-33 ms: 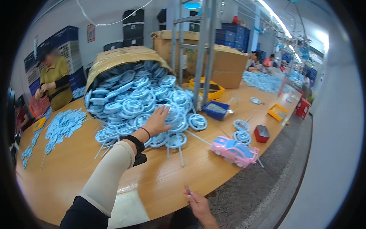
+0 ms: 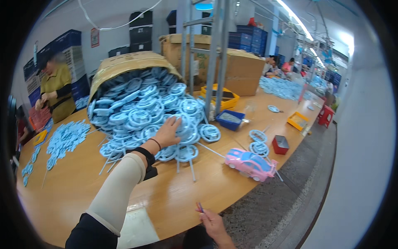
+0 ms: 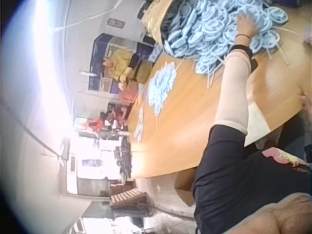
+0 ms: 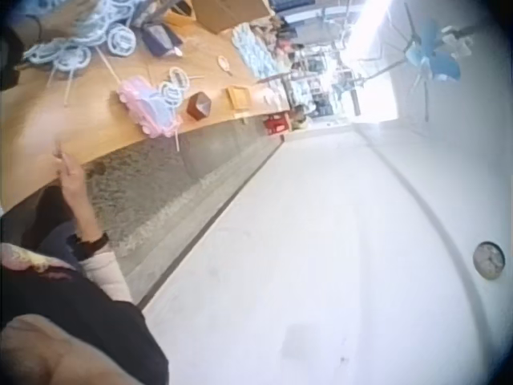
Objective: The person assembles light blue plastic toy steering wheels by inserting a small rectangular component into the center of each wheel. They pick up wheels from a large pile, insert the component, and place the finished items on the table.
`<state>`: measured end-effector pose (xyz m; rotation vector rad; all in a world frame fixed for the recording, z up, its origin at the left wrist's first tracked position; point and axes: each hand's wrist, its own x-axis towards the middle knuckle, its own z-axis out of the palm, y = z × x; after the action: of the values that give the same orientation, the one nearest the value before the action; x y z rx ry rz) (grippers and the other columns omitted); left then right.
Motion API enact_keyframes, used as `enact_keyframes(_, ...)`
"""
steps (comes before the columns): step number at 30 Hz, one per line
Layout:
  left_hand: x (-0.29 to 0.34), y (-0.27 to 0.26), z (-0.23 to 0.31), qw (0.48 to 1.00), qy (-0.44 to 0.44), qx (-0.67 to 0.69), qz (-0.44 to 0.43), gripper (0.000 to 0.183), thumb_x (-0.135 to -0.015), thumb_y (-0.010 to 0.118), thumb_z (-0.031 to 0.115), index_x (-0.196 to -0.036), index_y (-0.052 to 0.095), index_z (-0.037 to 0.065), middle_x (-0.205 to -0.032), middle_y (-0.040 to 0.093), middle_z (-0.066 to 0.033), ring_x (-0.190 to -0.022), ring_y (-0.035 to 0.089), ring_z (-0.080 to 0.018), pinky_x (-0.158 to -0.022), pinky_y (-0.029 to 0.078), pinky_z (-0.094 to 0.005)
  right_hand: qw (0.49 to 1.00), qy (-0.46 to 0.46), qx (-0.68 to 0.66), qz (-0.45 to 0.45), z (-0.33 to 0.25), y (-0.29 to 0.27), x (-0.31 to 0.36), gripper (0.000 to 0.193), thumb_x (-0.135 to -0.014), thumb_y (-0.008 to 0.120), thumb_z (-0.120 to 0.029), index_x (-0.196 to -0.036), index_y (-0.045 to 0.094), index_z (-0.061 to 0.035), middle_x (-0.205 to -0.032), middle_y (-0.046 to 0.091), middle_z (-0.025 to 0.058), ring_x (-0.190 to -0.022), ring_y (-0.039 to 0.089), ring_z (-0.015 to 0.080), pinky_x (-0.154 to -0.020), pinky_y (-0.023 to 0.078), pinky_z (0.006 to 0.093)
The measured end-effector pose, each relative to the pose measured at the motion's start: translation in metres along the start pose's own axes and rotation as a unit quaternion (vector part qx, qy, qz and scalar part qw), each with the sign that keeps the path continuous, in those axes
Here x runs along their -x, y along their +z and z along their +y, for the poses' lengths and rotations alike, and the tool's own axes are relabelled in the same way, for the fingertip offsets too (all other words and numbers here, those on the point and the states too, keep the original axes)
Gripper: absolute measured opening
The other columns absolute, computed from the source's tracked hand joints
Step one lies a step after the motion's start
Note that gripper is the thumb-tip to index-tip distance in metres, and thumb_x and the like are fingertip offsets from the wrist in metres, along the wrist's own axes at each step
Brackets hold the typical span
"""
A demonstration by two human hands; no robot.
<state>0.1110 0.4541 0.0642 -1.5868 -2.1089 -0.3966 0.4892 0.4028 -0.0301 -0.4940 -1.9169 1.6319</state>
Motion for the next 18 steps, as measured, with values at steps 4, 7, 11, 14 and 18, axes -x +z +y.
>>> enact_keyframes(4,-0.002,0.007,-0.002,0.996,-0.030,0.007,-0.084,0.060,-0.073,0.062,0.010,-0.128,0.037,0.003,-0.117,0.048,-0.0196,-0.099,0.054,-0.0360,-0.083,0.047,-0.0415,0.998,-0.033,0.061,0.003,-0.007,-0.006,0.001,0.028,-0.092,0.049,-0.017,-0.114,0.058,-0.0034,-0.072,0.055,-0.0002,-0.061,0.048,0.0074,-0.057,0.040,0.0201)
enact_keyframes(7,0.011,0.015,-0.017,0.999,0.036,-0.010,0.037,0.043,-0.075,0.058,0.007,-0.116,0.045,0.003,-0.101,0.055,-0.0165,-0.088,0.057,-0.0338,-0.076,0.048,-0.0418,0.996,-0.048,0.067,0.015,-0.009,-0.006,0.000,0.028,-0.092,0.049,-0.018,-0.114,0.057,-0.0029,-0.074,0.057,0.0020,-0.065,0.052,0.0092,-0.062,0.044,0.0217)
enact_keyframes(11,0.035,-0.040,-0.001,0.995,-0.013,0.025,0.101,0.021,-0.081,0.056,0.009,-0.100,0.053,0.003,-0.085,0.060,-0.0151,-0.082,0.058,-0.0329,-0.070,0.047,-0.0397,0.999,-0.001,0.037,0.021,-0.029,-0.002,0.003,0.022,-0.091,0.050,-0.015,-0.106,0.057,-0.0013,-0.078,0.060,0.0070,-0.067,0.057,0.0156,-0.066,0.046,0.0253)
enact_keyframes(14,0.070,-0.098,0.034,0.976,-0.074,0.191,0.075,0.019,-0.085,0.055,0.013,-0.100,0.052,0.002,-0.088,0.061,-0.0166,-0.079,0.059,-0.0332,-0.066,0.047,-0.0371,1.000,0.008,0.026,0.007,-0.026,-0.002,0.014,0.016,-0.088,0.055,-0.015,-0.097,0.056,-0.0009,-0.080,0.062,0.0098,-0.067,0.058,0.0153,-0.066,0.046,0.0254)
enact_keyframes(18,0.158,-0.144,0.069,0.861,-0.031,0.486,-0.147,0.026,-0.089,0.054,0.017,-0.111,0.051,0.003,-0.084,0.061,-0.0130,-0.074,0.061,-0.0215,-0.068,0.048,-0.0301,0.995,-0.082,-0.022,-0.052,-0.048,0.005,0.015,0.016,-0.085,0.061,-0.013,-0.093,0.056,-0.0004,-0.111,0.056,0.0141,-0.069,0.056,0.0092,-0.065,0.045,0.0232)
